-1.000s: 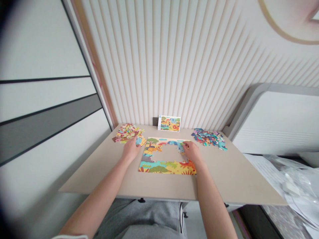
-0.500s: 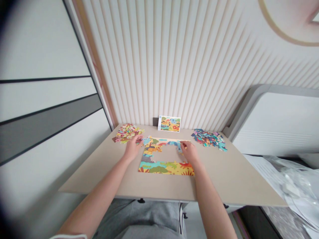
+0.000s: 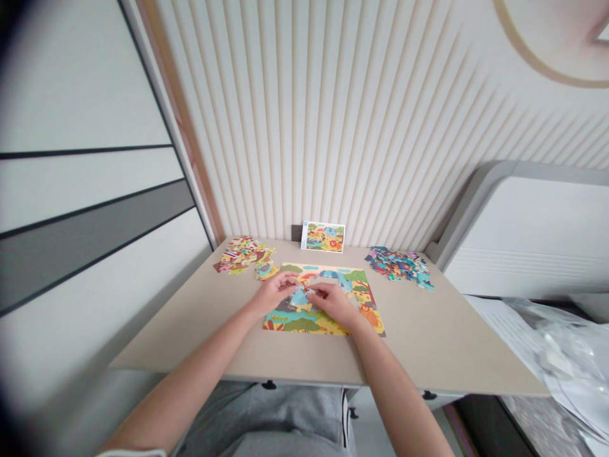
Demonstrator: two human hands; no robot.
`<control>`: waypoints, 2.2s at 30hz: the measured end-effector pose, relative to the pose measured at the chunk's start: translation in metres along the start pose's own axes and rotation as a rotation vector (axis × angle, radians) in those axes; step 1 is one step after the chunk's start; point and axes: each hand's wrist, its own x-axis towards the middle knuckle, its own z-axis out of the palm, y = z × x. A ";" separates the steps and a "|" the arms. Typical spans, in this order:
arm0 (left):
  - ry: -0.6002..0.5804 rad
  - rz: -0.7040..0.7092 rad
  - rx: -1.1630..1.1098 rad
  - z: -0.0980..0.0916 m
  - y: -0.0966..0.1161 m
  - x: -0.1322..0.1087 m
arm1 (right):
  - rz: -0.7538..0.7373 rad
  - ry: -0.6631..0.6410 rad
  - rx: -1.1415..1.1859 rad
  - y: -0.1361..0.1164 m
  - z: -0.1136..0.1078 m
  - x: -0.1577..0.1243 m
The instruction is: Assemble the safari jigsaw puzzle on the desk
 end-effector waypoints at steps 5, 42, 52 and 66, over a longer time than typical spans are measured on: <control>0.092 0.014 0.076 -0.005 -0.002 0.003 | 0.016 0.007 -0.049 0.005 -0.004 -0.001; -0.062 0.167 0.598 -0.009 0.000 -0.005 | 0.259 0.206 -0.635 0.036 -0.046 -0.002; -0.081 0.167 0.621 -0.008 0.003 -0.006 | 0.173 0.050 -0.915 0.016 -0.038 -0.005; -0.067 0.195 0.671 -0.008 0.003 -0.006 | 0.180 0.192 -0.718 0.045 -0.050 0.000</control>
